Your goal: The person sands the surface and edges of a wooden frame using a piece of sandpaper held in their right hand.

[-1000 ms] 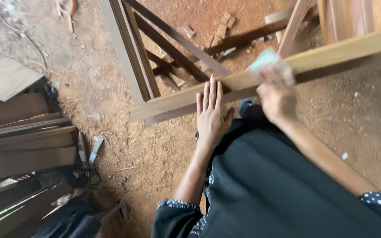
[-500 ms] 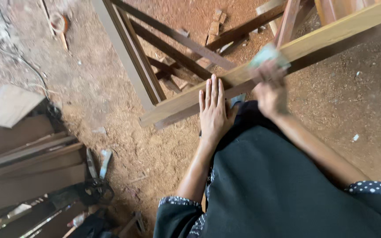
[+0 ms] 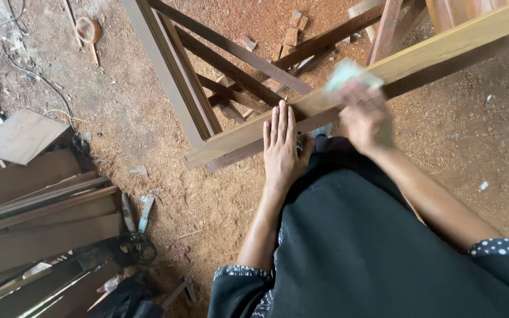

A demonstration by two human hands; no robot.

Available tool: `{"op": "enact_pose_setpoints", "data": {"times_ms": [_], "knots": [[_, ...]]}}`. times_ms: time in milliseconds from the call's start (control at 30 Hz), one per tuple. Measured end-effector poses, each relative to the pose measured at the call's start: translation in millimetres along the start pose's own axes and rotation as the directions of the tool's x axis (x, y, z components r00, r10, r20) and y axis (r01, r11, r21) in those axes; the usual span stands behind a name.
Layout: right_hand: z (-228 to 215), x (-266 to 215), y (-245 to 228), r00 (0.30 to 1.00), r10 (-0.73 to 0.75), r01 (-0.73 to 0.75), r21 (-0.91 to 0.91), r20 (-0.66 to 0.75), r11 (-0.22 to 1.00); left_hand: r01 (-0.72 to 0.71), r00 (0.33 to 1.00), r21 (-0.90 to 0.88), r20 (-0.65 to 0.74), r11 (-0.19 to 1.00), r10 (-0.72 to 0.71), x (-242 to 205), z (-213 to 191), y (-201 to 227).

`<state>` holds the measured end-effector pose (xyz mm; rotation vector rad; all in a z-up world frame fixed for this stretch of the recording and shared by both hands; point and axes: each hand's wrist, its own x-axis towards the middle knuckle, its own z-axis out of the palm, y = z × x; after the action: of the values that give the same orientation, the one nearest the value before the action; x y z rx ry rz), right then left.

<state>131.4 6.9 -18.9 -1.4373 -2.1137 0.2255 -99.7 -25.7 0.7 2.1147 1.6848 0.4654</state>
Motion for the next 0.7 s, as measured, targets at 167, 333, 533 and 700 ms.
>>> {"op": "enact_pose_setpoints", "data": {"times_ms": [167,333,533,700], "knots": [[5,9,-7,0.986,0.115,-0.125,-0.077,-0.121,0.989,-0.030,0.997,-0.090,-0.069,0.995,0.024,3,-8,-1],[27,-14,4,0.997,0.074,-0.075,0.014,0.038,0.997,-0.029,0.999,-0.085,-0.030,0.996,0.026,4,-9,-3],[-11,-13,60,0.940,0.285,-0.315,-0.163,-0.186,0.935,-0.005,0.999,0.002,-0.049,1.000,0.005,4,2,-2],[19,-14,-20,0.999,0.007,-0.012,0.108,0.047,0.994,0.049,0.998,-0.035,-0.042,0.998,-0.050,4,3,6]]}}
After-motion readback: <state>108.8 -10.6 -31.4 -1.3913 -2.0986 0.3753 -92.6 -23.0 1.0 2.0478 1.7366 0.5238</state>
